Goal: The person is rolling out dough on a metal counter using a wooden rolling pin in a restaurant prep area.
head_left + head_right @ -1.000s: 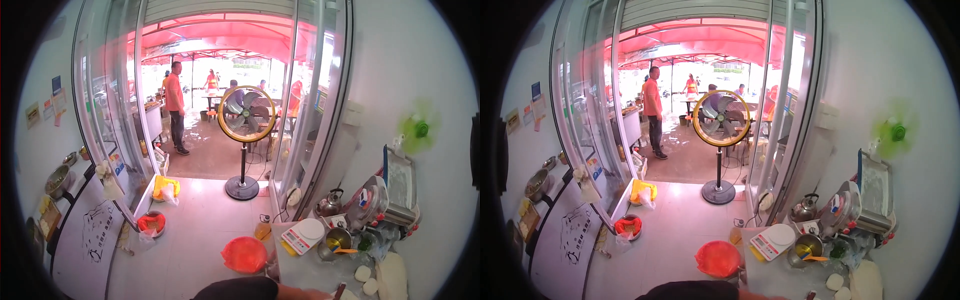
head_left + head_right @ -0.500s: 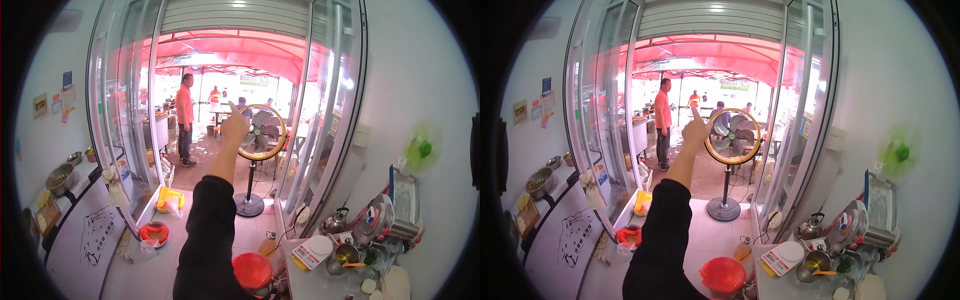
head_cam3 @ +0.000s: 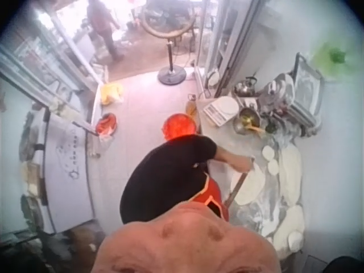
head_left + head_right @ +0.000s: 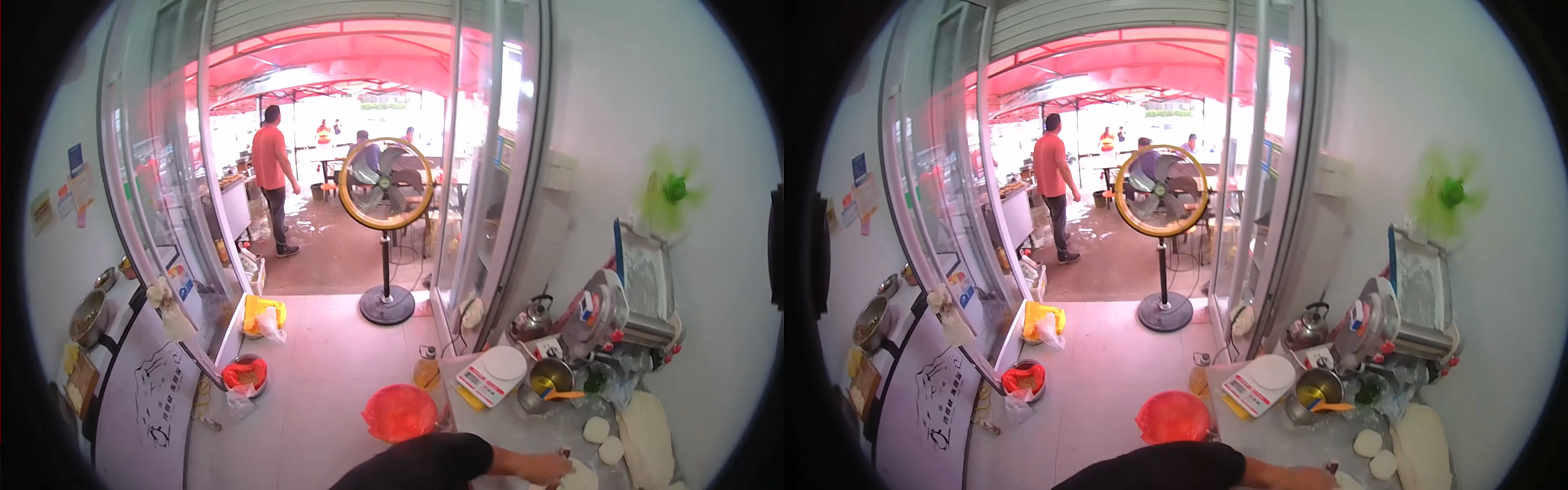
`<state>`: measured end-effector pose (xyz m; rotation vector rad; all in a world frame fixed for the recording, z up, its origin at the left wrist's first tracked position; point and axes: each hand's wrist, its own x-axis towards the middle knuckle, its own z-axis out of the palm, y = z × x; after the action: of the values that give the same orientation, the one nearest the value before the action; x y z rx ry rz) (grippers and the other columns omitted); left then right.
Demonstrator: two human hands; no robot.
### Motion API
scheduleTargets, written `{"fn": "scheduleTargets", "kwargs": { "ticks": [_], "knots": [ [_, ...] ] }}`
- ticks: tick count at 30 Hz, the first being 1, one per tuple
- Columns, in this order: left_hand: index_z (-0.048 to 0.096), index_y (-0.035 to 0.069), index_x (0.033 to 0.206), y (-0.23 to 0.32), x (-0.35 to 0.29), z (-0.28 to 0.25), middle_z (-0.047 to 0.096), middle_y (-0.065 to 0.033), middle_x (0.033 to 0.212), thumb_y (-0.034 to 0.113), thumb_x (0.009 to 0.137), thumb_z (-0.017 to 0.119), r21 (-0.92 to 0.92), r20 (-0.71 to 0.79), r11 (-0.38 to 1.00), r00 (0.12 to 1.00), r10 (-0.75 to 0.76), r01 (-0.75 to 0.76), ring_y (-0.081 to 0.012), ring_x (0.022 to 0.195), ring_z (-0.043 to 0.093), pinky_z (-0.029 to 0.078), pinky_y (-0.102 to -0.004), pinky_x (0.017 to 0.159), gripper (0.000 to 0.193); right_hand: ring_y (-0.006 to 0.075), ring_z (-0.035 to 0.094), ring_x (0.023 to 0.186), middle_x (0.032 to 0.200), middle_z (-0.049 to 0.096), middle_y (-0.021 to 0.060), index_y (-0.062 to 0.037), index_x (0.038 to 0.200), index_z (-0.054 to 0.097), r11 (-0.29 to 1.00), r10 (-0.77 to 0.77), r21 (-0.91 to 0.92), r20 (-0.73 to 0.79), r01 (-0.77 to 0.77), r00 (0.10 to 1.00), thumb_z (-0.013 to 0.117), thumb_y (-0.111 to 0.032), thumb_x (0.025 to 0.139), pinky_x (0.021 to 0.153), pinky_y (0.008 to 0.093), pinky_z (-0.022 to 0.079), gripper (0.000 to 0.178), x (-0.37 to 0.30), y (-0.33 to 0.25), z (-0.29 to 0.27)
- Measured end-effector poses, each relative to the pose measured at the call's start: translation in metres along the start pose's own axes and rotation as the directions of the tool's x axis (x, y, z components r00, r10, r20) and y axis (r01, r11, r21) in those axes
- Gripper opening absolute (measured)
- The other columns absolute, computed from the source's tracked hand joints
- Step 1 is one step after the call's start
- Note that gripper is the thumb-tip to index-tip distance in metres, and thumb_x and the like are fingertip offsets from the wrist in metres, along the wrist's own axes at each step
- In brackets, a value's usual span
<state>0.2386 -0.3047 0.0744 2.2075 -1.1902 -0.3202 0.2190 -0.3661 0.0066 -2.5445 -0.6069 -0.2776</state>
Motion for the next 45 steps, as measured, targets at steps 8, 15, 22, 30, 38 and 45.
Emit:
{"fn": "scheduleTargets", "kwargs": {
  "ticks": [8,15,22,30,38,45],
  "knots": [
    [0.053,0.001,0.124,-0.030,0.078,0.131,0.050,-0.0195,0.130,0.036,0.078,0.061,0.212,0.201,0.953,0.964,0.175,-0.218,-0.0348,0.128,0.042,0.032,-0.0441,0.108,0.059,0.0428,0.055,0.093,0.096,0.057,0.0229,-0.0008,0.106,0.055,0.840,0.541,-0.117,0.240,-0.529,0.806,0.065,-0.020,0.078,0.079,0.0496,0.043,0.035,-0.282,0.024,-0.055],
    [0.038,0.005,0.141,-0.015,0.015,0.064,0.037,-0.0160,0.146,0.052,0.085,0.053,0.372,0.047,0.922,0.994,0.101,-0.111,-0.0333,0.137,0.030,0.017,-0.0520,0.114,0.074,0.0357,0.054,0.089,0.091,0.054,0.0169,-0.0008,0.099,0.051,0.570,0.817,-0.202,0.035,-0.797,0.576,0.072,-0.025,0.075,0.078,0.0467,0.044,0.040,-0.298,-0.067,-0.080],
    [0.050,0.008,0.127,-0.039,-0.083,0.029,0.052,-0.0121,0.126,0.033,0.078,0.068,0.347,0.092,0.931,0.992,0.088,-0.115,-0.0312,0.121,0.045,0.026,-0.0499,0.108,0.058,0.0333,0.056,0.095,0.096,0.059,0.0126,-0.0057,0.105,0.056,0.781,0.625,-0.101,0.102,-0.617,0.774,0.070,-0.017,0.068,0.083,0.0459,0.043,0.041,-0.302,-0.034,-0.128],
    [0.055,0.003,0.104,0.003,-0.193,0.041,0.054,-0.0173,0.103,0.015,0.072,0.077,0.030,-0.310,0.859,0.821,-0.479,0.512,-0.0370,0.098,0.052,0.042,-0.0445,0.085,0.041,0.0294,0.047,0.121,0.123,0.053,0.0138,-0.0027,0.126,0.050,0.972,0.124,-0.202,-0.001,-0.121,0.992,0.068,-0.034,0.079,0.108,0.0482,0.030,0.059,-0.116,0.081,-0.125],
    [0.049,0.001,0.104,-0.031,-0.187,0.010,0.048,-0.0204,0.102,0.010,0.072,0.077,0.008,-0.367,0.794,0.741,-0.563,0.607,-0.0388,0.096,0.048,0.041,-0.0430,0.085,0.044,0.0262,0.031,0.137,0.145,0.038,0.0146,-0.0062,0.141,0.037,0.974,0.081,-0.207,-0.073,-0.094,0.994,0.050,-0.032,0.090,0.112,0.0494,0.021,0.059,0.055,0.124,-0.053],
    [0.059,0.008,0.097,0.011,-0.212,0.034,0.066,-0.0145,0.084,0.036,0.078,0.072,-0.049,0.172,0.677,0.673,-0.719,0.735,-0.0349,0.079,0.064,0.050,-0.0430,0.068,0.036,0.0341,0.043,0.125,0.131,0.047,0.0174,-0.0002,0.127,0.049,0.960,0.248,-0.146,0.038,-0.240,0.968,0.063,-0.019,0.081,0.109,0.0524,0.026,0.051,-0.134,0.078,-0.126]
  ]
}}
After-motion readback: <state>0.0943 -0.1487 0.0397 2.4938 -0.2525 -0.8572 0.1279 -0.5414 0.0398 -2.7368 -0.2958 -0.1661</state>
